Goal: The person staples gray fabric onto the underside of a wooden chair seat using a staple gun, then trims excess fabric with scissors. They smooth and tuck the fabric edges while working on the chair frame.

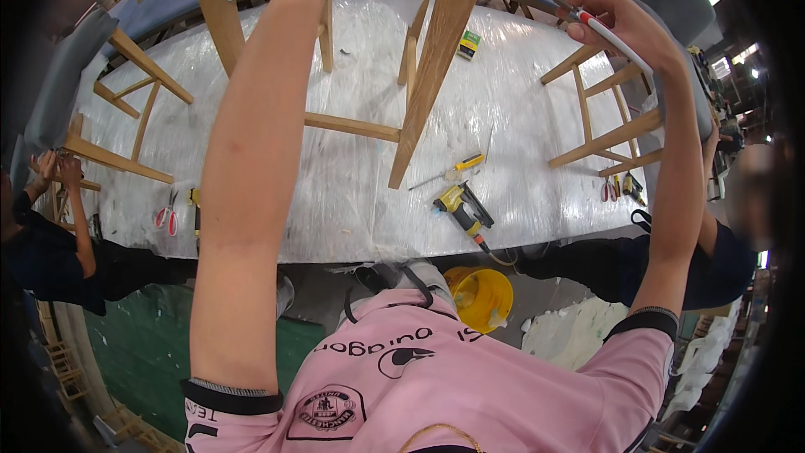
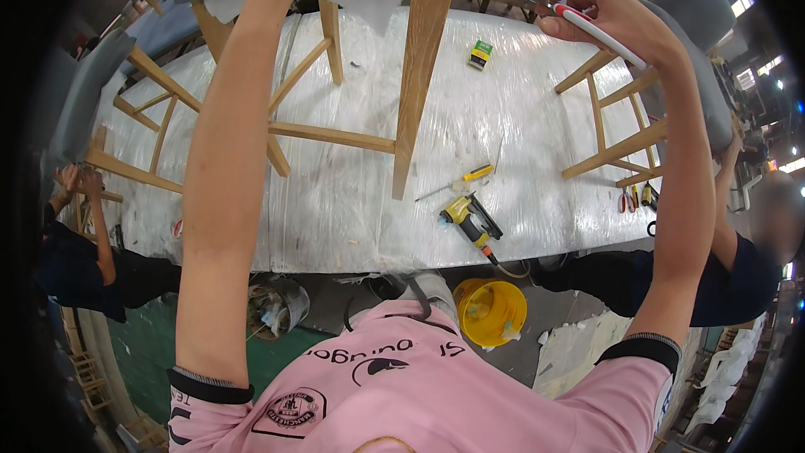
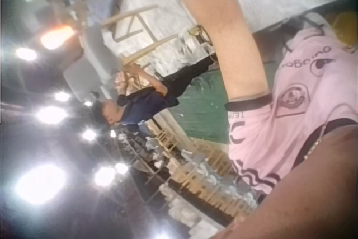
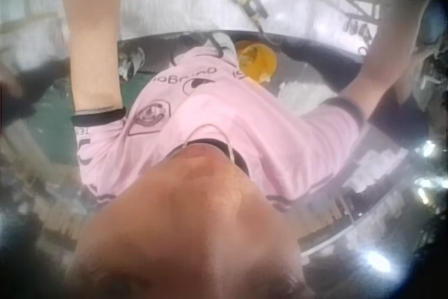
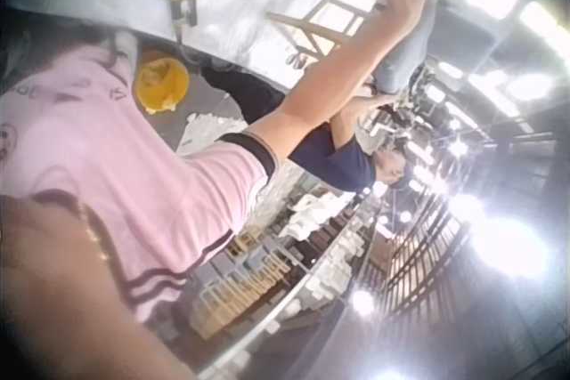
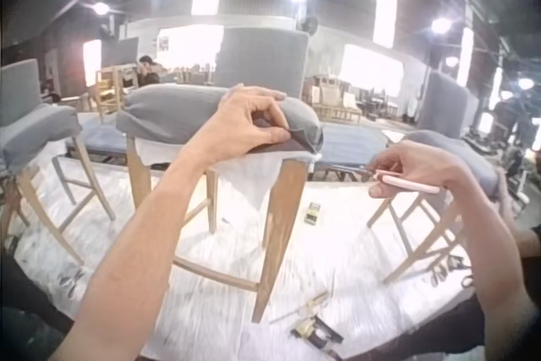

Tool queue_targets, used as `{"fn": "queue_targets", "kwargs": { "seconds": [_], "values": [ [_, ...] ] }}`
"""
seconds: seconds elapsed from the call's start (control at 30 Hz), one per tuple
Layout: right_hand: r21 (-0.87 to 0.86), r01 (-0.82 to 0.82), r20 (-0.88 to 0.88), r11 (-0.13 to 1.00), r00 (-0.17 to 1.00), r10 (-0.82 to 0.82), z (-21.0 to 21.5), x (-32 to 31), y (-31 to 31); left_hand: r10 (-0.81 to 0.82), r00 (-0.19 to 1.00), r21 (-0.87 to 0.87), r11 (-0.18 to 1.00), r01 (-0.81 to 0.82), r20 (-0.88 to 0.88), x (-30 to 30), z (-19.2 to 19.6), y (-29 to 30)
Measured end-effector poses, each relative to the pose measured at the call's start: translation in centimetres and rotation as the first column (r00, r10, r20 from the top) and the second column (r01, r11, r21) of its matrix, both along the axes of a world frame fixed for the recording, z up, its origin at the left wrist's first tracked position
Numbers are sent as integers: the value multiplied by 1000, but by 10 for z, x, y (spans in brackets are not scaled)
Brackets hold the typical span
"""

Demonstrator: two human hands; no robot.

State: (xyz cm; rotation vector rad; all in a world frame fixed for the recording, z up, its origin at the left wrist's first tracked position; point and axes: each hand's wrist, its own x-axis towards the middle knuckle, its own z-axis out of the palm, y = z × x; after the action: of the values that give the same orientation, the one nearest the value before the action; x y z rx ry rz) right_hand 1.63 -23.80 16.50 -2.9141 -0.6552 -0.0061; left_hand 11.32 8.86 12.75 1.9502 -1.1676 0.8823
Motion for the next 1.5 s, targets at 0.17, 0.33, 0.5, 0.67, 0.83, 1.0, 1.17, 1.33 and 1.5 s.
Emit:
{"fn": "queue_targets", "kwargs": {
  "seconds": [0.17,0.33,0.5,0.67,0.83,1.0,1.17,1.33,1.5],
  "values": [
    [46,-1,30,999,1000,0,-5,4,-9,-42,999,-1,999,42,-17,0,1,0],
    [56,-24,8,998,1000,24,-6,8,-3,-25,999,-40,999,24,-26,0,-1,-1],
    [47,-27,5,999,1000,27,-6,9,-4,18,1000,16,1000,-18,14,2,-1,0],
    [31,23,-7,999,1000,-23,-3,5,15,-27,1000,-34,999,27,-6,1,-4,1],
    [21,14,-50,1000,999,-13,-4,17,14,-11,1000,-14,1000,11,-24,-3,-3,2],
    [-41,79,-90,996,993,-82,-2,15,12,-13,999,-64,998,11,-32,-6,-7,-2],
    [-48,-67,79,997,994,70,-13,17,8,-30,999,-26,999,30,-18,-5,-2,3],
    [-145,-107,138,984,982,128,-12,24,15,-41,999,-35,999,41,3,-7,-3,1],
    [-44,-168,101,985,980,171,-19,38,11,-14,1000,-49,999,13,-7,-13,-4,1]
  ]
}}
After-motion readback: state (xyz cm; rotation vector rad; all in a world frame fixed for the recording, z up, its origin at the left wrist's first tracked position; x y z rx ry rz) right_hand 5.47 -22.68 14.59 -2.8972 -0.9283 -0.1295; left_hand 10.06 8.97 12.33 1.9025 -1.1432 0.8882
